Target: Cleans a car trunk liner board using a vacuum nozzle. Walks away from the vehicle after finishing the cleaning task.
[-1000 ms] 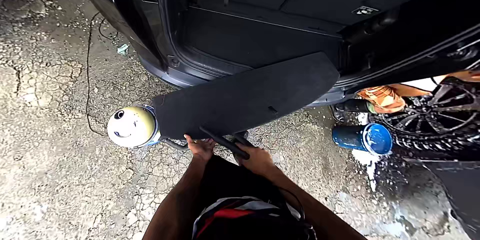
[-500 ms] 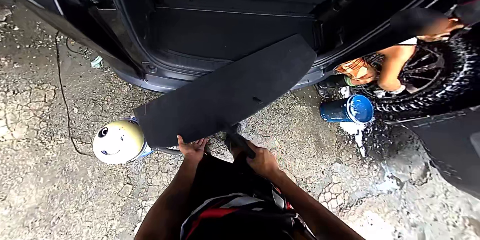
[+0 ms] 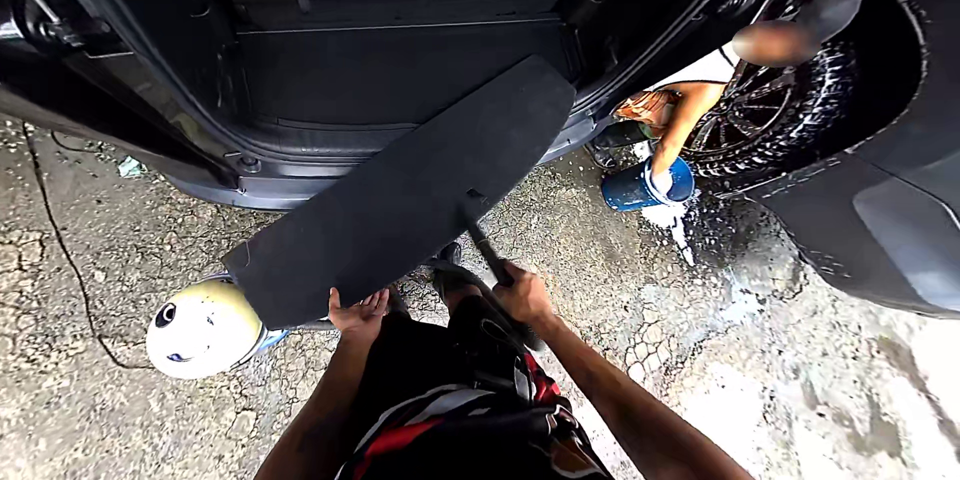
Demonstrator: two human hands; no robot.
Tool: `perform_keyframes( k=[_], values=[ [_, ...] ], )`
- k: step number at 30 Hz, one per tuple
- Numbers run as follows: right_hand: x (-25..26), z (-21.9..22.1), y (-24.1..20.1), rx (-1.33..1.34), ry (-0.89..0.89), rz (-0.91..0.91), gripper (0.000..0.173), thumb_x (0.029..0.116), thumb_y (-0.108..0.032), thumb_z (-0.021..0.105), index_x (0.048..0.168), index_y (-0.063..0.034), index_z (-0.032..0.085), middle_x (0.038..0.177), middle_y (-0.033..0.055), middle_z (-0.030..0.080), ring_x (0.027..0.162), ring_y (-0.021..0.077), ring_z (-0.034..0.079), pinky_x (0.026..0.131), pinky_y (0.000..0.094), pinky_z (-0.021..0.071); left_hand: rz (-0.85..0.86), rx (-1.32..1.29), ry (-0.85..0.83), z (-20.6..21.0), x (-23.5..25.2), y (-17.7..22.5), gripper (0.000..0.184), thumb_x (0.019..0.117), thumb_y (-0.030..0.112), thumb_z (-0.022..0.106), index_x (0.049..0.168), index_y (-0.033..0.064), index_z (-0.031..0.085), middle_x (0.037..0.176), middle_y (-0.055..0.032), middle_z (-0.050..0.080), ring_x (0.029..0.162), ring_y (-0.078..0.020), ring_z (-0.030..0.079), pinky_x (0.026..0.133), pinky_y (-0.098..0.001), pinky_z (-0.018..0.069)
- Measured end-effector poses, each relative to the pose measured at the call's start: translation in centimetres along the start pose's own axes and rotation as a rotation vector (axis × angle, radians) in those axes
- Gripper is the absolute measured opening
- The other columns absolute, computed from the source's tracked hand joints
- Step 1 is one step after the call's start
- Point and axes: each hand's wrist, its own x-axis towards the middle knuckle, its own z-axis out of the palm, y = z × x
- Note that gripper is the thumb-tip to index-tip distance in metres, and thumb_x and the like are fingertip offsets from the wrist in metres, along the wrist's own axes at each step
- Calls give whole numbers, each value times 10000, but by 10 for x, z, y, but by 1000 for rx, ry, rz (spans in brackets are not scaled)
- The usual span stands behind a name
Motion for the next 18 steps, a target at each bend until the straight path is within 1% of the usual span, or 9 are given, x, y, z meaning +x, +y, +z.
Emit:
perform_keyframes(
  k=[3,4,6,7,9,11,14,15,18],
  values=[
    [16,-21,9,-43,-63,18,546,908,-347,731,1438,-348,598,1149,179,736,1046,417,699,860,687,528,-6,4,8,0,3,0,841,954,755,370,1567,184,304,1535,-183,459,1330,-386,543,1029,-586,502],
    [25,-25,13,-10,-39,45,555,904,-329,746,1440,-345,603,1158,186,733,1057,422,694,871,694,521,-9,7,11,0,4,0,841,954,755,367,1564,180,307,1531,-186,462,1325,-388,544,1024,-586,502],
    [23,-15,4,12,18,40,492,877,-312,736,1361,-272,655,1076,193,738,988,422,705,812,694,533,-11,28,16,-3,5,1,836,961,750,352,1564,172,309,1528,-191,466,1323,-384,548,1023,-576,506],
    [17,-11,-7,-14,-9,17,463,878,-340,721,1327,-252,653,1070,182,733,996,408,704,822,675,542,-6,41,8,-1,5,2,831,968,744,340,1568,170,300,1529,-194,463,1323,-382,547,1022,-572,509],
    [18,-15,-11,-61,-105,-13,505,898,-381,685,1393,-313,613,1163,161,726,1087,391,692,904,665,531,4,47,-2,3,4,3,817,983,724,331,1577,166,274,1539,-205,441,1326,-389,537,1020,-579,506],
    [34,-27,6,-23,-92,26,521,919,-351,704,1430,-364,602,1195,161,726,1097,395,687,915,670,519,-4,39,12,4,4,2,824,978,731,339,1578,170,275,1543,-203,439,1328,-390,537,1019,-576,508],
    [25,-8,-6,-6,-6,12,498,886,-321,712,1373,-253,634,1095,190,733,1014,411,703,834,673,540,-2,51,32,1,5,3,823,978,730,331,1573,162,282,1541,-202,441,1325,-386,539,1022,-569,506],
    [15,-1,-21,-42,-47,-37,513,892,-350,696,1386,-235,619,1122,189,726,1048,407,697,867,662,540,1,55,32,4,5,2,820,983,724,328,1576,160,275,1545,-202,434,1325,-383,537,1021,-564,505],
    [11,2,-43,-144,-182,-144,583,910,-418,675,1475,-334,558,1253,170,704,1148,409,669,938,680,513,15,55,63,6,2,0,807,987,714,344,1576,168,274,1541,-198,436,1308,-377,545,1007,-558,508]
  ],
)
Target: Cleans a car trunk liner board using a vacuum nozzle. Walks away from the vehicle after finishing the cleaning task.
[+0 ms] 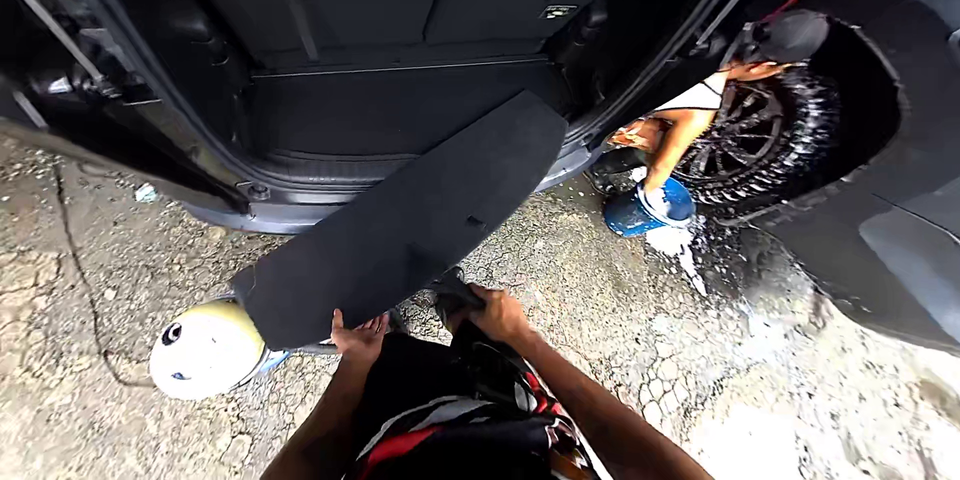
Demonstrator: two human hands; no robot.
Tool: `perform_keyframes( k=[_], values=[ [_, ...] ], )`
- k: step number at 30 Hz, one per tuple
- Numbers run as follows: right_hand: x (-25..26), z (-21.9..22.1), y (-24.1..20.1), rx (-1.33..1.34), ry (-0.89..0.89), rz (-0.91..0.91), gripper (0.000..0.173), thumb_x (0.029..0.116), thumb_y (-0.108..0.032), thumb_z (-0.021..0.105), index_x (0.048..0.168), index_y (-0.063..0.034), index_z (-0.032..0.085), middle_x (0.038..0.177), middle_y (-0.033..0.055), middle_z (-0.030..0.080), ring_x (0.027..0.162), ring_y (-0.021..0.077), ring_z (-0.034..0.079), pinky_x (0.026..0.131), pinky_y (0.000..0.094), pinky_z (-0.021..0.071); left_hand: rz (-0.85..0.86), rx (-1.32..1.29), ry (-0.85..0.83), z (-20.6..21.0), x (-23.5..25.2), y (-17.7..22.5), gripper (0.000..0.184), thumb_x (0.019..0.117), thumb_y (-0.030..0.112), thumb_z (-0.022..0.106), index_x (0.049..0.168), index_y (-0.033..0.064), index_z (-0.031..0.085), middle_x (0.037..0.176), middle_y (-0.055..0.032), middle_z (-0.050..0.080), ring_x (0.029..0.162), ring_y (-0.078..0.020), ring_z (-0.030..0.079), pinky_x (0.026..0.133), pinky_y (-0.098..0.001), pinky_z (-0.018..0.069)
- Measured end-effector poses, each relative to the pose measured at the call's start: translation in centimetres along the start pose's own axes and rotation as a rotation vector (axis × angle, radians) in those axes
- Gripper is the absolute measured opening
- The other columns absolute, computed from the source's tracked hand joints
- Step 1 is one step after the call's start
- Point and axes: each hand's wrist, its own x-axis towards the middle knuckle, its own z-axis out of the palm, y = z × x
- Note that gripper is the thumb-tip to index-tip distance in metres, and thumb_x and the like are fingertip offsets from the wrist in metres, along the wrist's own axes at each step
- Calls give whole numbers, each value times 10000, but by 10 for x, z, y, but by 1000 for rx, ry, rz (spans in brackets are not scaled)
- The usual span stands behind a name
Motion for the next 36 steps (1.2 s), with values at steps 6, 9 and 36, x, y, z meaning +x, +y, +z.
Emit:
perform_keyframes(
  k=[6,9,36],
  values=[
    [13,3,-36,-14,30,-86,655,908,-329,691,1533,-289,496,1192,203,711,1072,427,689,881,676,537,16,-17,12,-9,1,1,783,992,692,378,1561,157,316,1504,-193,482,1270,-366,575,989,-550,518],
    [24,-5,-34,-52,-50,-168,639,917,-369,725,1519,-378,511,1283,174,694,1146,428,665,930,714,505,14,-4,13,-12,-3,2,796,990,701,362,1551,137,328,1481,-202,501,1248,-366,585,970,-549,525],
    [38,-23,-82,-661,-263,-745,631,951,-233,651,1540,-375,475,1363,137,619,1043,392,678,849,635,546,199,-159,201,2,-6,-33,919,939,834,192,1567,180,339,1515,-181,486,1287,-372,553,976,-604,489]
  ],
)
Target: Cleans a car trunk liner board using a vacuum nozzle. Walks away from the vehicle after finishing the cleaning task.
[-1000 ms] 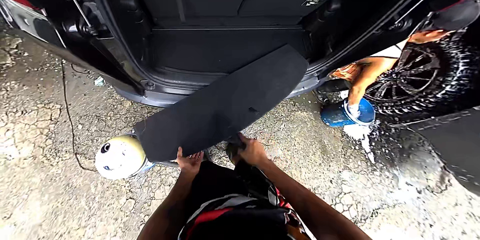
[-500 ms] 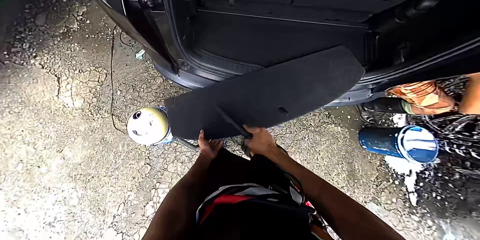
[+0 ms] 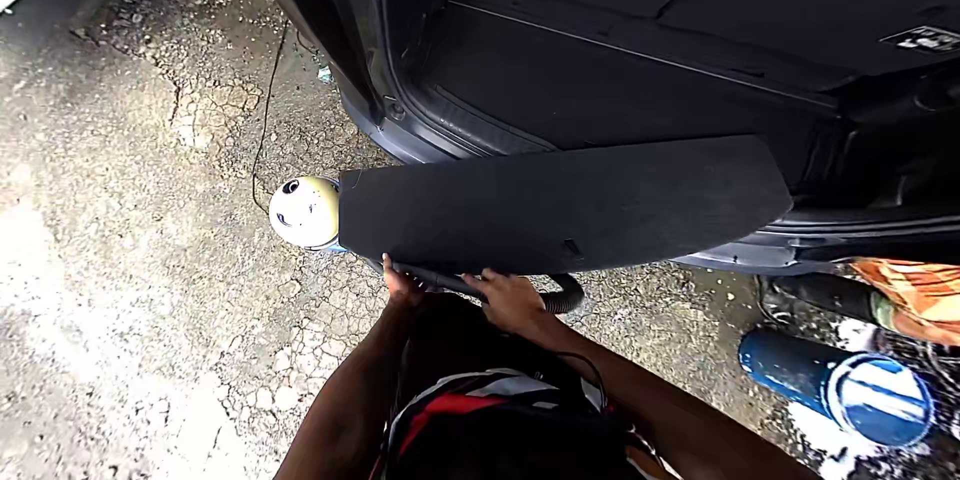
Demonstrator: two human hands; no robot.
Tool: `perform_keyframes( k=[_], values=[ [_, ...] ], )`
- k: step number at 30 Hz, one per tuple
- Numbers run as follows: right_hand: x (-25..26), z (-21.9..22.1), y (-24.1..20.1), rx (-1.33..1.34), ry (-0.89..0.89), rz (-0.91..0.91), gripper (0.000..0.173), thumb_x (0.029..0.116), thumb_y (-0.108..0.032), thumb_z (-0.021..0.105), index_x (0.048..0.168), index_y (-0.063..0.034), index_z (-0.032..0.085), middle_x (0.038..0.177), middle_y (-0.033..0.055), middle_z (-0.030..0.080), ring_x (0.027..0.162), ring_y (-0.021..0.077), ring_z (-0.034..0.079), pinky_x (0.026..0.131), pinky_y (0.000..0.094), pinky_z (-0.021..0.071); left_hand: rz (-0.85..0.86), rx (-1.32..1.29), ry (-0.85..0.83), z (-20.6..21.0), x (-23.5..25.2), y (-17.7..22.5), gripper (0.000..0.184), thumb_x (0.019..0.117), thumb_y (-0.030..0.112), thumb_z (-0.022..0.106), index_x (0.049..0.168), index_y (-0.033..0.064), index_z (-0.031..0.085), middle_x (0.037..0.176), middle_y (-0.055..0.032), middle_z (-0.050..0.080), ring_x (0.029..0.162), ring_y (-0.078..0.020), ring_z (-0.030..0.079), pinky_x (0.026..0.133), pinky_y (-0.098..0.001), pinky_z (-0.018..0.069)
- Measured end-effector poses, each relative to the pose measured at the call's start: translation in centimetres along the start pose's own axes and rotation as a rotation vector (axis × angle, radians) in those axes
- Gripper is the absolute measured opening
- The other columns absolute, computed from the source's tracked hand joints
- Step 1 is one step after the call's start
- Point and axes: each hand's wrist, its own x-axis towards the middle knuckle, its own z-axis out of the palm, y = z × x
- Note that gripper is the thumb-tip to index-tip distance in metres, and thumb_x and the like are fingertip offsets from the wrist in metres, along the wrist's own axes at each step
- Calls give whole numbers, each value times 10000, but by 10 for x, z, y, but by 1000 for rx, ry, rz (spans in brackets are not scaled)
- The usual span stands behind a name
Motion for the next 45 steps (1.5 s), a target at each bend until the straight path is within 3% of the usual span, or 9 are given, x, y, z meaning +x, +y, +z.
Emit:
perform_keyframes(
  k=[6,10,13,17,22,30,33,42,45],
  values=[
    [24,-24,35,73,109,58,633,935,-263,661,1545,-307,496,1303,134,676,1167,347,659,941,607,530,38,17,37,4,-7,-7,977,916,862,101,1585,185,319,1521,-179,481,1262,-353,573,979,-558,498],
    [37,-36,46,110,139,82,596,888,-271,698,1458,-400,585,1274,77,719,1165,327,674,924,625,530,45,20,69,3,-6,-16,978,917,864,121,1565,170,356,1477,-195,514,1218,-357,592,953,-555,506],
    [31,-18,14,117,104,22,628,911,-260,704,1516,-296,537,1251,127,702,1115,361,678,912,632,540,42,26,77,3,-5,-14,966,926,857,146,1570,165,344,1462,-206,522,1196,-367,600,942,-560,513],
    [66,-37,8,65,96,-20,587,893,-267,693,1453,-406,588,1252,85,716,1120,337,685,881,633,547,18,16,56,1,-4,-15,920,949,831,193,1569,166,335,1442,-208,539,1174,-365,613,924,-557,523],
    [112,-54,-67,144,187,34,627,884,-268,699,1497,-277,567,1232,137,723,1134,366,683,909,636,540,-46,52,39,0,-8,-7,801,1018,715,298,1517,94,391,1382,-236,562,1117,-364,620,890,-520,530],
    [147,-67,-139,112,163,3,617,878,-271,690,1485,-250,579,1227,145,718,1129,358,682,896,623,546,-95,53,-58,-16,0,-5,738,1032,676,346,1518,124,409,1427,-192,555,1189,-343,603,942,-521,513],
    [151,-65,-132,125,168,45,593,887,-273,699,1468,-328,593,1253,120,720,1144,361,679,910,644,533,-119,54,-86,-18,3,-3,732,1033,672,352,1532,138,401,1443,-195,547,1208,-351,600,945,-527,513],
    [150,-67,-126,204,243,244,604,913,-283,704,1499,-302,560,1281,138,703,1169,370,665,939,641,516,-186,61,-135,-22,10,5,740,1028,665,390,1532,123,401,1455,-214,534,1252,-370,582,986,-538,504],
    [128,-47,-141,219,230,157,621,877,-271,708,1485,-248,582,1233,150,718,1119,375,683,905,663,533,-194,83,-150,-24,10,8,719,1035,654,378,1503,112,441,1408,-212,572,1202,-357,612,964,-531,515]
  ],
)
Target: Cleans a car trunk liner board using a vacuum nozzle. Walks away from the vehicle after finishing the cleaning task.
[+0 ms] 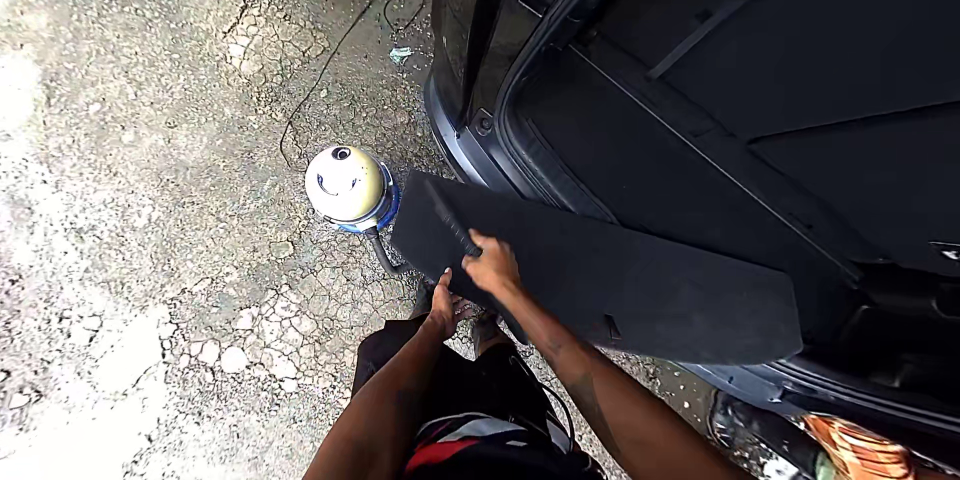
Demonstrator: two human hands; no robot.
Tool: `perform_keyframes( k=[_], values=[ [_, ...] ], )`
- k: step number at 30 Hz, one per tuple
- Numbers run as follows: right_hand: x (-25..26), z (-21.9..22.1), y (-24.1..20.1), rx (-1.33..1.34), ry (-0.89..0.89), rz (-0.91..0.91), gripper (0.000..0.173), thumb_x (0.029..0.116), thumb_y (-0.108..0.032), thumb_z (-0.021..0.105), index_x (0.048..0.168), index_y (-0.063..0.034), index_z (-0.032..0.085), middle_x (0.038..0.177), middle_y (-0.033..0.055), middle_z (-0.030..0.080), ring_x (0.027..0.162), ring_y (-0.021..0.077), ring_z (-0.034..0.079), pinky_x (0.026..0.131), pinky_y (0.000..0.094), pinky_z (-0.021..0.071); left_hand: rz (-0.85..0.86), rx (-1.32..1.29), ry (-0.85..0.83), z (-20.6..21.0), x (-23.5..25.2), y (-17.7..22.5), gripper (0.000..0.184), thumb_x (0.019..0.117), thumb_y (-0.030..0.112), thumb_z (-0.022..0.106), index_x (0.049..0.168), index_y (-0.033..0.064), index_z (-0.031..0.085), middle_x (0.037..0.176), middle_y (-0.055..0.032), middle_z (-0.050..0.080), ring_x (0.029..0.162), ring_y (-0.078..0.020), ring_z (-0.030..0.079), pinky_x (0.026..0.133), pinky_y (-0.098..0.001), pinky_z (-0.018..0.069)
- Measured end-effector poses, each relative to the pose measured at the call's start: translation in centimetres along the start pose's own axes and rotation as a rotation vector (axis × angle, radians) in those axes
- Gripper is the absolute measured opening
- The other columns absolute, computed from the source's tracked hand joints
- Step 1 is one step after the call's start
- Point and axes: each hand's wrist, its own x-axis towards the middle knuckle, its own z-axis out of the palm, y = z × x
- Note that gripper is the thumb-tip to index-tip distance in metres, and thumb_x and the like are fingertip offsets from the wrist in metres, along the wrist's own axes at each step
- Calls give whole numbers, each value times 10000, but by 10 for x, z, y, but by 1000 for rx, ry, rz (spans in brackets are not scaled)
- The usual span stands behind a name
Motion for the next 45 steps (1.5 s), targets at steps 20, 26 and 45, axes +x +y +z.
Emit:
perform_keyframes(
  k=[20,26,45],
  values=[
    [4,8,20,-74,5,-28,607,911,-264,699,1501,-290,561,1287,106,703,1169,334,667,941,614,528,-54,88,-21,2,7,14,683,1039,615,427,1496,107,450,1386,-213,588,1183,-347,623,958,-507,518],
    [20,-11,19,-62,-50,-106,588,886,-259,715,1461,-309,604,1229,102,732,1121,328,693,919,625,543,-70,121,-18,4,10,20,601,1046,516,498,1475,96,468,1371,-215,594,1158,-336,635,946,-488,525],
    [5,-25,117,397,235,383,572,922,-265,725,1468,-185,573,1221,217,696,982,389,721,835,628,582,-65,177,-8,2,6,31,607,1035,474,519,1510,113,407,1398,-235,564,1131,-356,641,906,-480,542]
  ],
)
